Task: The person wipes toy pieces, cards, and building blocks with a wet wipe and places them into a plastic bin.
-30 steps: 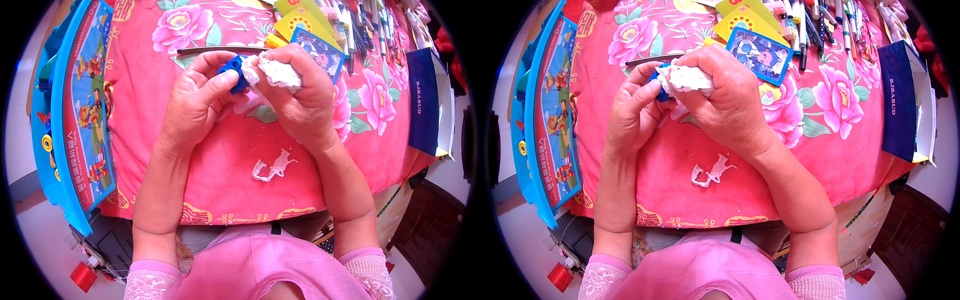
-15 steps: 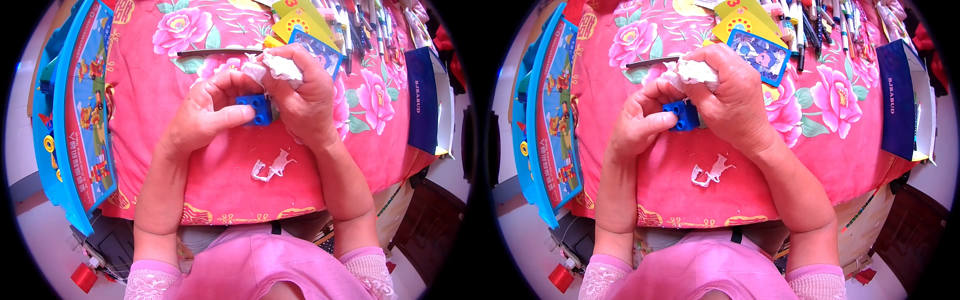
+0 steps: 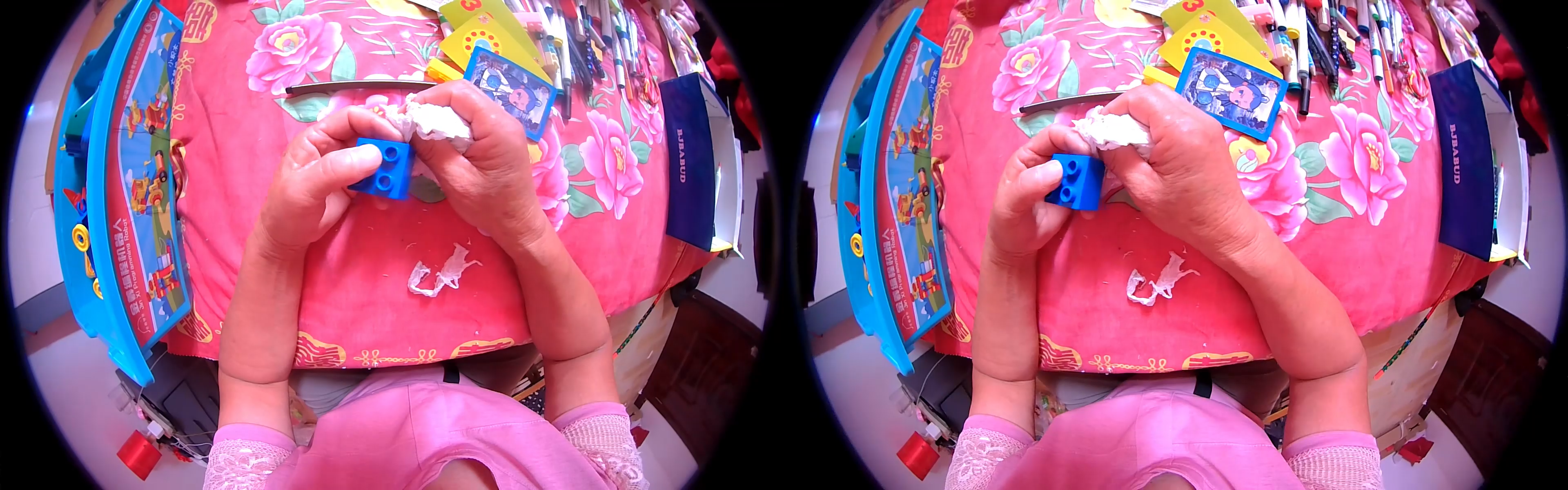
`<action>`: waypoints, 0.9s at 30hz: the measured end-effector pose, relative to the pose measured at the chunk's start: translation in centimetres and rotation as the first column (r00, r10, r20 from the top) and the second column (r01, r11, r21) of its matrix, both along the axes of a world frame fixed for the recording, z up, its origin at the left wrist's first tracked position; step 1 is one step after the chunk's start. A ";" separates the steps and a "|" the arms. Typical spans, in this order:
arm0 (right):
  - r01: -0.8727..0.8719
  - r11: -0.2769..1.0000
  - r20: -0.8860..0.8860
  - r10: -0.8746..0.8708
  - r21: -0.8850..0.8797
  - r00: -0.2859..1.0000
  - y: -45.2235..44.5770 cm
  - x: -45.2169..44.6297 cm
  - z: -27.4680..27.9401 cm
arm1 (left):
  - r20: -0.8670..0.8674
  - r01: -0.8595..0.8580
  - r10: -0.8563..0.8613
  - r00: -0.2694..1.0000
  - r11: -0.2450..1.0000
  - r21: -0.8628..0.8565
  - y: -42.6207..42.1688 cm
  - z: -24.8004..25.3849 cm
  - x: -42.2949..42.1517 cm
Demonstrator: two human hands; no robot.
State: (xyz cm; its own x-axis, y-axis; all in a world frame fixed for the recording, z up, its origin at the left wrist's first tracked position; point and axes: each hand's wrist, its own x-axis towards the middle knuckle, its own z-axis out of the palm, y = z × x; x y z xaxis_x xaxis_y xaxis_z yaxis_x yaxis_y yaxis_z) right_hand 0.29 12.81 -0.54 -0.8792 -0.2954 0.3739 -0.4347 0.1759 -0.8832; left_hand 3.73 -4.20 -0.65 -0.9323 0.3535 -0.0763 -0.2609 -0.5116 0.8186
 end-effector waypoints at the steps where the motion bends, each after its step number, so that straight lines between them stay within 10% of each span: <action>1: -0.006 1.000 -0.006 0.006 0.012 1.000 0.0 0.0 0.0 | 0.007 -0.009 0.009 1.000 1.000 -0.005 -0.1 0.0 0.0; 20: -0.078 0.992 -0.043 0.082 0.096 0.996 -0.1 0.1 -0.4 | -0.036 -0.131 0.134 0.990 0.988 0.082 -0.9 0.7 0.0; 27: -0.075 0.991 -0.092 0.085 0.115 0.992 -0.3 0.0 -0.7 | -0.114 -0.200 0.269 0.957 0.887 0.416 -4.6 1.1 -0.5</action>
